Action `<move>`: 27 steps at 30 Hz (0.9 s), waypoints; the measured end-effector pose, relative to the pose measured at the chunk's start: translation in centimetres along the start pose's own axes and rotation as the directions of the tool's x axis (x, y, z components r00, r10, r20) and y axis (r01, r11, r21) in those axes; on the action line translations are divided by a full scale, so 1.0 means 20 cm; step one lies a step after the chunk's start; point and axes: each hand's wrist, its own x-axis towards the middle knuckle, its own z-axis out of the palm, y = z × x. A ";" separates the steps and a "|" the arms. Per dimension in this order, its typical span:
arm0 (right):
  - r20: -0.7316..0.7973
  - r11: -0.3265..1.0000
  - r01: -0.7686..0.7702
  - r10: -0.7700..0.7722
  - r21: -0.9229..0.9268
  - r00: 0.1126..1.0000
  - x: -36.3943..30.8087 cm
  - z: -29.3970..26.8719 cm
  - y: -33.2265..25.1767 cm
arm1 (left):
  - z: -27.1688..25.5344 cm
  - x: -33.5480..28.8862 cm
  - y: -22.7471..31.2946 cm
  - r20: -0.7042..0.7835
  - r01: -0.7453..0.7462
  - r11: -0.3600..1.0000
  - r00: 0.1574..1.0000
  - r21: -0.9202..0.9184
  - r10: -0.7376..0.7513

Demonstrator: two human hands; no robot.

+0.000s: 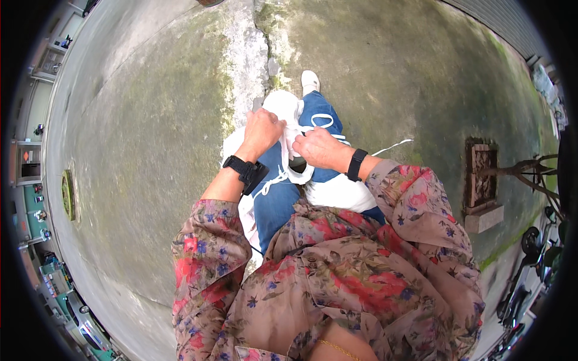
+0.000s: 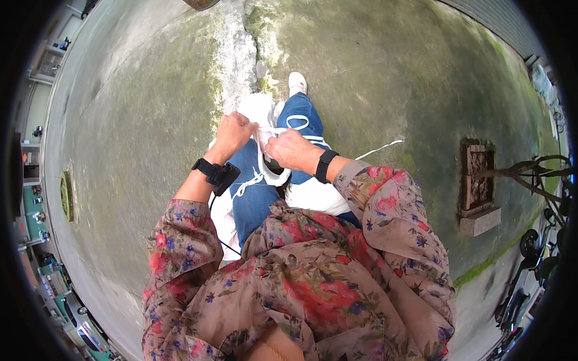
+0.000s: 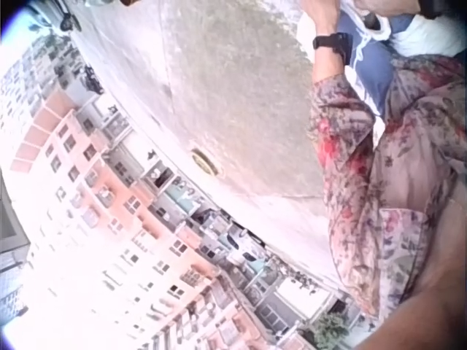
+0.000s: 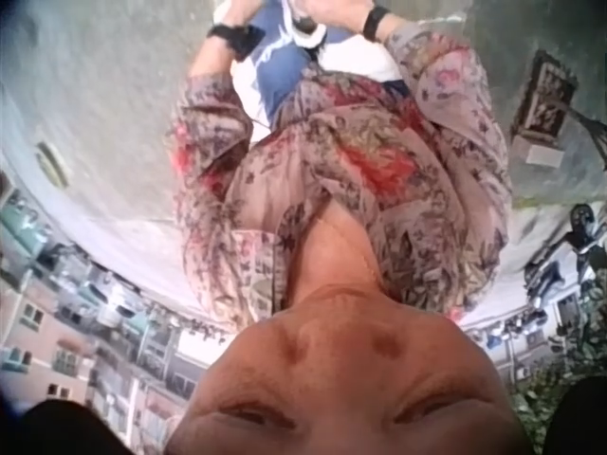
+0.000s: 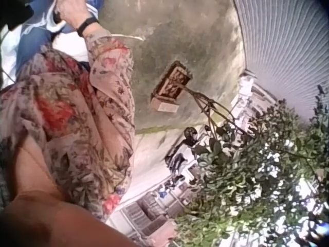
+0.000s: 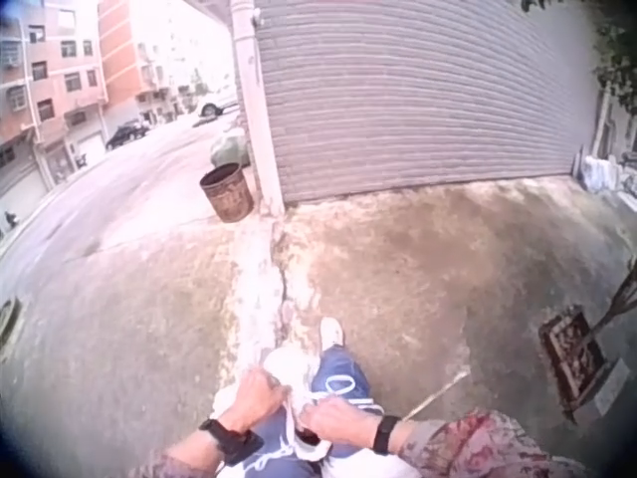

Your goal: The recorder is lacing a pair of white shoes held on their lap.

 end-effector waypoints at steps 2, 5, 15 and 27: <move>0.023 0.997 -0.066 0.065 0.045 0.998 0.00 0.03 0.00 | 0.04 -0.04 -0.08 -0.095 -0.051 0.999 0.994 -0.003 0.050; 0.043 0.987 -0.130 0.127 0.090 0.991 0.02 0.05 -0.01 | 0.06 -0.07 -0.19 -0.175 -0.001 0.942 0.983 -0.334 -0.061; 0.106 0.972 -0.135 0.116 0.191 0.988 0.00 0.06 0.03 | -0.24 -0.18 -0.31 0.337 0.450 0.545 0.893 -0.707 -0.300; -0.476 0.596 0.232 0.291 0.769 0.830 0.10 -1.47 0.13 | 0.07 0.20 -0.17 0.021 0.206 0.921 0.977 -0.332 -0.211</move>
